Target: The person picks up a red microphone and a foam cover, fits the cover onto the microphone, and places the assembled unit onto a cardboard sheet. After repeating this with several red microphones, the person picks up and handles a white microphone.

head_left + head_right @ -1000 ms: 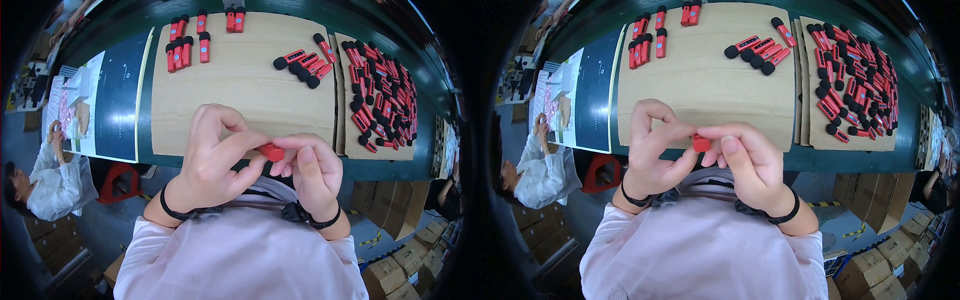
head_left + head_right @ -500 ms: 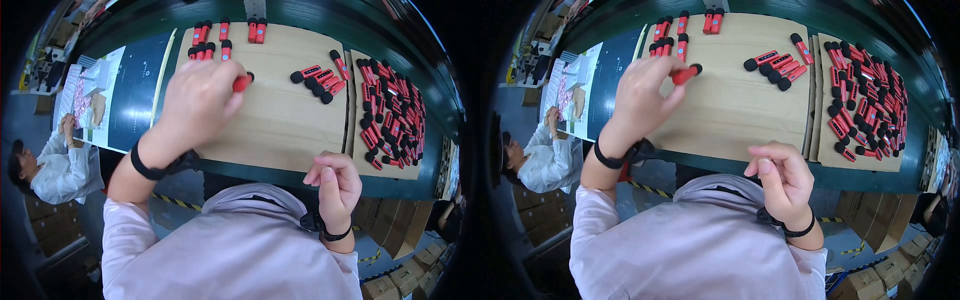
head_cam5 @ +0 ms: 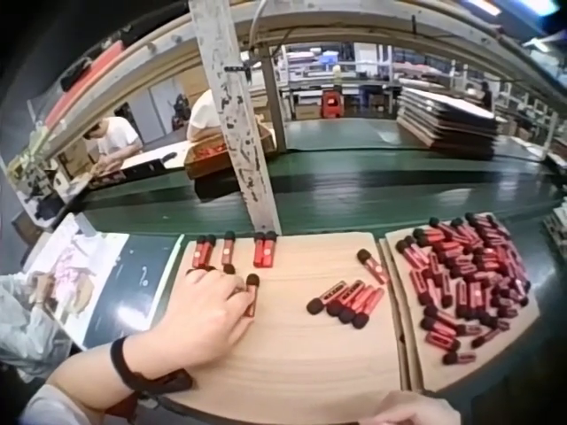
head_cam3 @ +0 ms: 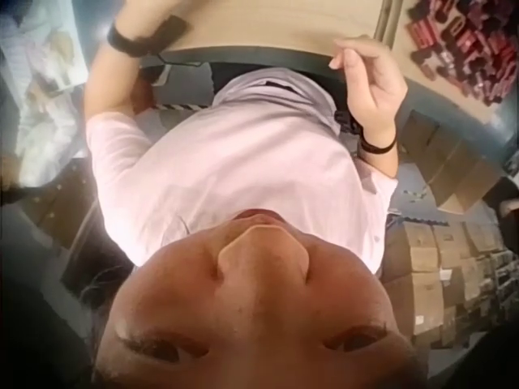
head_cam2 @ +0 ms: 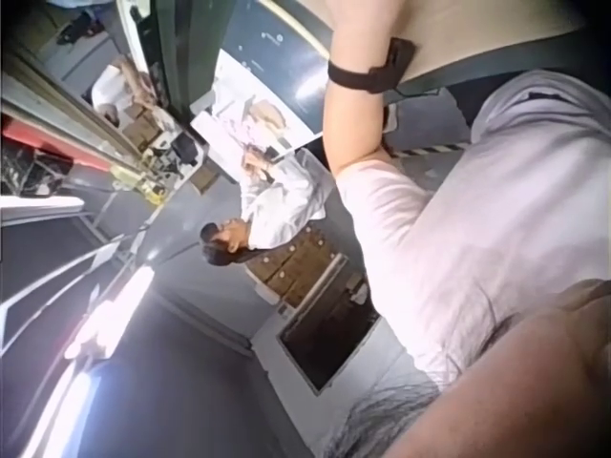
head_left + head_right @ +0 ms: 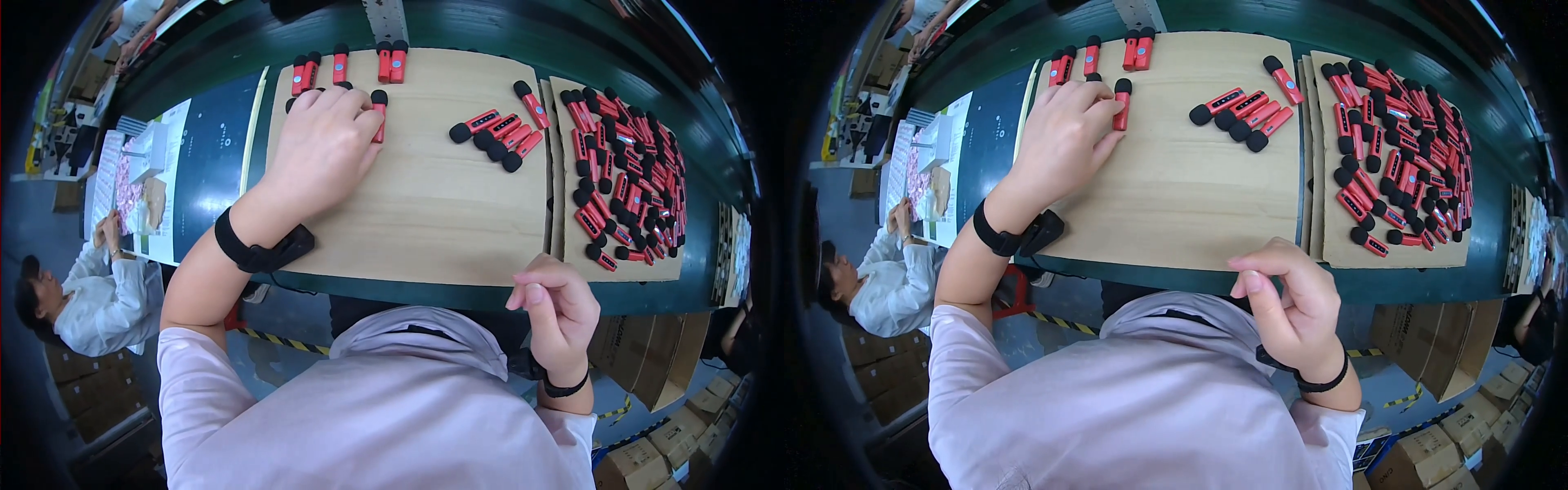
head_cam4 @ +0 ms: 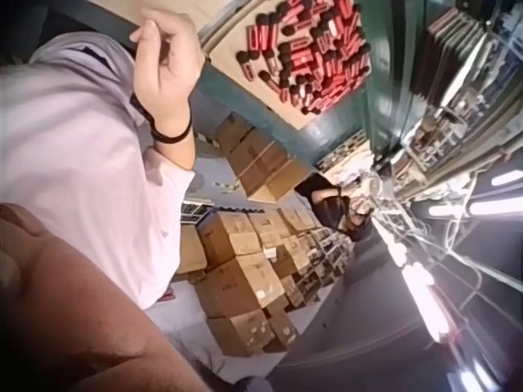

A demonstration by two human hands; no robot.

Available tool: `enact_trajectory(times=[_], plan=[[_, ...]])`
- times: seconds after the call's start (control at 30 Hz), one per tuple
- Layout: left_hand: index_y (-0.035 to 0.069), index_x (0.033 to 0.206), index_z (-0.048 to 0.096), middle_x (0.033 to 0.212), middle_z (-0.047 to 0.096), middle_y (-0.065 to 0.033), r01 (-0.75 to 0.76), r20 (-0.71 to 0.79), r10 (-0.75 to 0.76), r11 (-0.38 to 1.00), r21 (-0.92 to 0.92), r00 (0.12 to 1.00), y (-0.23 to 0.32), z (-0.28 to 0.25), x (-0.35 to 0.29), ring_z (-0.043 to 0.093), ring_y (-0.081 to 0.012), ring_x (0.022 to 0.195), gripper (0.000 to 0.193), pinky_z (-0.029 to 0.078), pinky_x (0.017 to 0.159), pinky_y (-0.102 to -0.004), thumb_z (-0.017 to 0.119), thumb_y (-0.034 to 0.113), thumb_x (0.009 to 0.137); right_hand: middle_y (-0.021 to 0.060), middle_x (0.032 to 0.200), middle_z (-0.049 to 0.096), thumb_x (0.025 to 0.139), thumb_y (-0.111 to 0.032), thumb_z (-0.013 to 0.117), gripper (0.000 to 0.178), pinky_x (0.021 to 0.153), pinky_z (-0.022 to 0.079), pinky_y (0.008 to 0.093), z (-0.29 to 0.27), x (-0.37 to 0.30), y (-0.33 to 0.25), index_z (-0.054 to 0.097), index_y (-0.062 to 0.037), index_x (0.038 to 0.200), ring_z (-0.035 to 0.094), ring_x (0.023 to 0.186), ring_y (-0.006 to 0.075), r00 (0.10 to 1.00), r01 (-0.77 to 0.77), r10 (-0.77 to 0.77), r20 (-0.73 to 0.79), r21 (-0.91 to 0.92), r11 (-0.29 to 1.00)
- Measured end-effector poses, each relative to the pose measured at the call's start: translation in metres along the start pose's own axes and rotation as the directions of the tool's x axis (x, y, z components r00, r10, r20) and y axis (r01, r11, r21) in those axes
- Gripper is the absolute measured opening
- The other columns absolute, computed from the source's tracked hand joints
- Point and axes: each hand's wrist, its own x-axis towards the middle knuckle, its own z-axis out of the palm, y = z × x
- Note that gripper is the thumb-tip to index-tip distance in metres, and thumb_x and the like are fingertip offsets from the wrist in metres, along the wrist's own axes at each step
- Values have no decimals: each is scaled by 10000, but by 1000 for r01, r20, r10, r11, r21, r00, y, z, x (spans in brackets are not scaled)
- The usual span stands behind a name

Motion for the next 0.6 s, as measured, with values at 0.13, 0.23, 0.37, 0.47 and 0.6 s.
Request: enact_trajectory(times=[0.13,0.23,0.37,0.47,0.6], plan=[[50,950,656,929,609,-76,82,-16,-82,997,5,996,-4,6,1,583,-257,896,234,428,810,-372,719,109,732,95,818,622,894,67,536,120,615,448,231,-6,6,-8,617,44,980,601,666,132,1000,-8,6,-23,-97,995],[58,988,648,941,606,-76,92,-35,-92,996,6,995,-3,8,2,581,-259,912,274,427,818,-371,722,114,731,80,799,618,887,61,547,111,600,437,228,-12,12,-17,626,37,962,584,649,122,999,-24,16,-47,-190,981],[68,1032,631,965,600,-77,102,-39,-105,993,-60,994,0,-1,-1,577,-268,926,328,424,819,-378,732,117,723,37,746,598,881,22,585,85,577,419,223,-23,40,-24,637,17,948,551,621,100,993,-102,70,-96,-383,918],[73,1045,622,985,596,-80,100,-36,-105,986,-134,994,8,-18,-9,574,-274,931,352,422,819,-384,741,115,716,24,724,583,885,-37,617,90,574,411,221,-43,79,-9,636,7,961,535,615,89,995,-94,60,-80,-541,836],[70,1043,623,1036,602,-92,77,-23,-87,956,-282,996,28,-44,-19,577,-284,959,360,427,835,-384,746,88,705,21,802,579,895,-75,620,140,610,432,234,-72,128,23,631,22,995,520,660,91,998,-50,61,-10,-705,708]])
